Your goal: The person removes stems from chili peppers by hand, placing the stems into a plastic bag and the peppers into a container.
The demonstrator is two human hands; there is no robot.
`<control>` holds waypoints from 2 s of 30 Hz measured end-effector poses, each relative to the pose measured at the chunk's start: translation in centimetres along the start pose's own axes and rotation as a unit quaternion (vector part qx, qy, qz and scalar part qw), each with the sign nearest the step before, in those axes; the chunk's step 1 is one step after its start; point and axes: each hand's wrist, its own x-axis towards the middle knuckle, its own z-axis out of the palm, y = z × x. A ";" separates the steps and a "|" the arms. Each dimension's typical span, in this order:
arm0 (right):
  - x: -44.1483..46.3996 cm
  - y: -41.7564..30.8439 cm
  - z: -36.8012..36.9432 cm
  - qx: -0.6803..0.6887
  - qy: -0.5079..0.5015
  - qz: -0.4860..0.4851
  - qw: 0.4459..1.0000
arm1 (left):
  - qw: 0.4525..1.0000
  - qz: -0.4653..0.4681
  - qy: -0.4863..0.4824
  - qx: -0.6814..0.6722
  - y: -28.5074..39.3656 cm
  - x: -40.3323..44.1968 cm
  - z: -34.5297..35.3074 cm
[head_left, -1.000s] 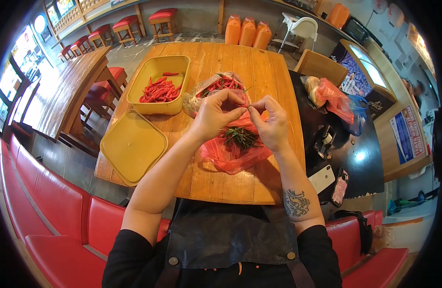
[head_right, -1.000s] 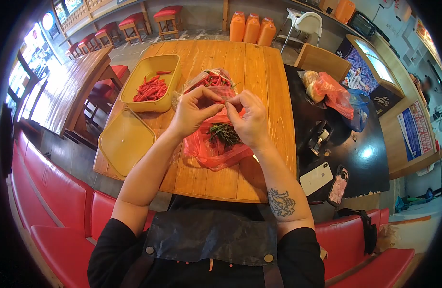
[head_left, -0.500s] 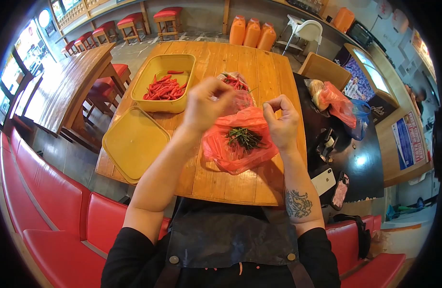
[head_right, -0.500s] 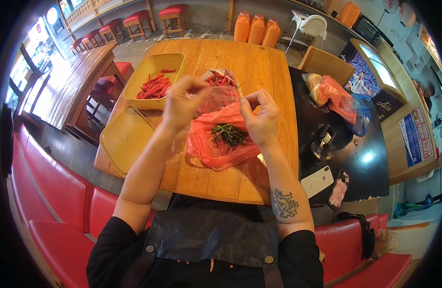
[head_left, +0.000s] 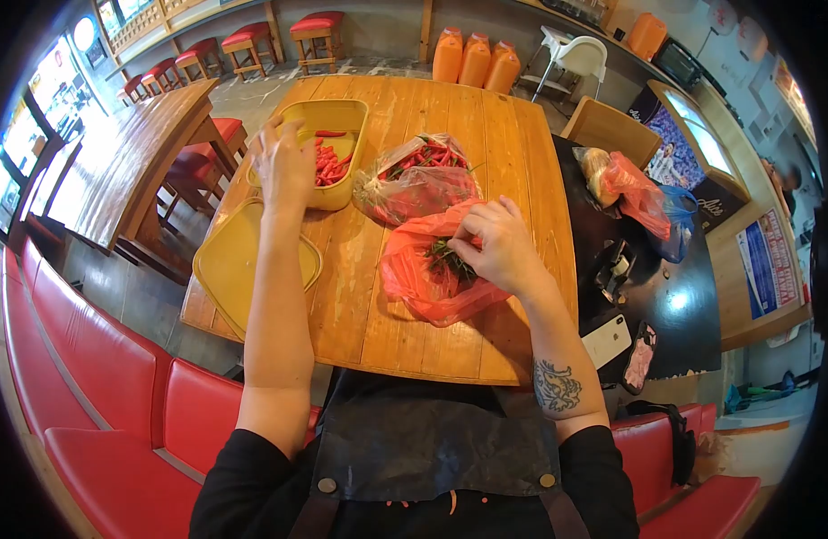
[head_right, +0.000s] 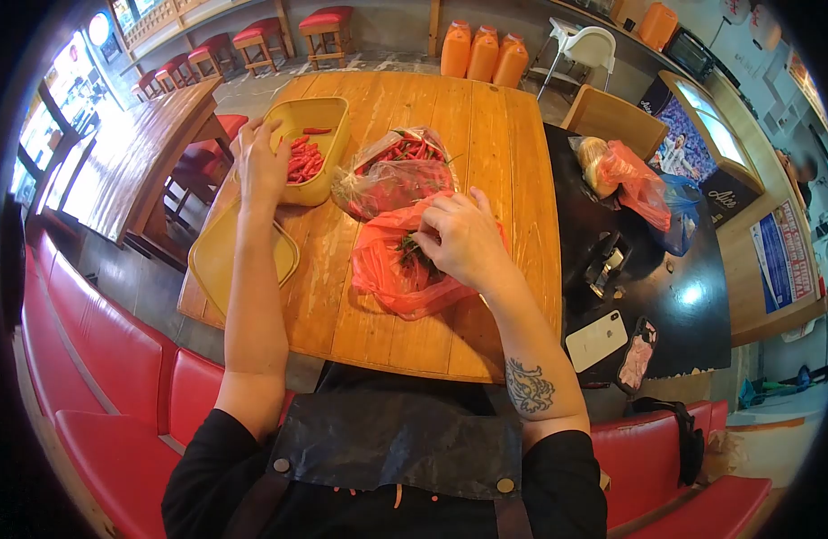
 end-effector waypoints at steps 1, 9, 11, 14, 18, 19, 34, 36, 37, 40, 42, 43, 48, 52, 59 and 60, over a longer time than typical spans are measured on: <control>0.0 0.1 0.1 -0.001 0.000 0.000 1.000 | 0.997 0.034 -0.005 -0.072 1.0 0.2 -0.4; 0.6 -0.1 0.9 0.054 0.118 -0.009 0.991 | 0.895 0.079 -0.366 -0.241 7.7 -4.5 1.5; 0.6 0.0 1.0 0.053 0.106 -0.012 0.993 | 0.897 0.100 -0.375 -0.212 8.2 -4.7 1.1; 0.5 0.1 1.1 0.049 0.093 -0.021 0.994 | 0.889 0.130 -0.401 -0.176 8.4 -4.7 1.7; 0.5 0.1 1.1 0.046 0.090 -0.027 0.994 | 0.871 0.166 -0.401 -0.232 7.3 -4.6 2.4; 0.5 0.1 1.1 0.047 0.090 -0.026 0.994 | 0.871 0.165 -0.402 -0.231 7.3 -4.6 2.2; 0.9 0.0 0.7 0.115 0.160 0.035 0.980 | 0.639 -0.204 -0.346 -0.655 9.5 -3.5 -0.4; 1.0 -0.5 0.4 0.229 0.193 0.055 0.952 | 0.567 -0.227 -0.370 -0.700 10.3 -3.9 -1.3; 1.1 -0.6 0.4 0.227 0.194 0.057 0.953 | 0.490 -0.249 -0.389 -0.739 10.8 -4.1 -1.6; 1.0 -0.5 0.5 0.244 0.226 0.042 0.942 | 0.492 -0.214 -0.404 -0.741 11.4 -4.8 -1.7; 0.9 -0.3 0.6 0.285 0.214 0.090 0.930 | 0.506 -0.193 -0.427 -0.724 11.2 -5.0 -1.5; 0.9 -0.2 0.7 0.285 0.214 0.090 0.930 | 0.506 -0.194 -0.427 -0.724 11.2 -5.1 -1.3; 0.9 0.0 0.5 0.283 0.208 0.099 0.931 | 0.501 -0.216 -0.429 -0.720 11.8 -4.9 -2.2; 0.8 0.2 0.2 0.247 0.215 0.103 0.939 | 0.551 -0.181 -0.417 -0.700 11.7 -4.9 -2.2; 0.8 0.3 0.2 0.243 0.223 0.095 0.939 | 0.637 -0.124 -0.396 -0.650 12.4 -5.6 -2.4; 0.8 0.3 0.1 0.237 0.228 0.099 0.939 | 0.680 -0.092 -0.386 -0.616 12.5 -5.6 -2.5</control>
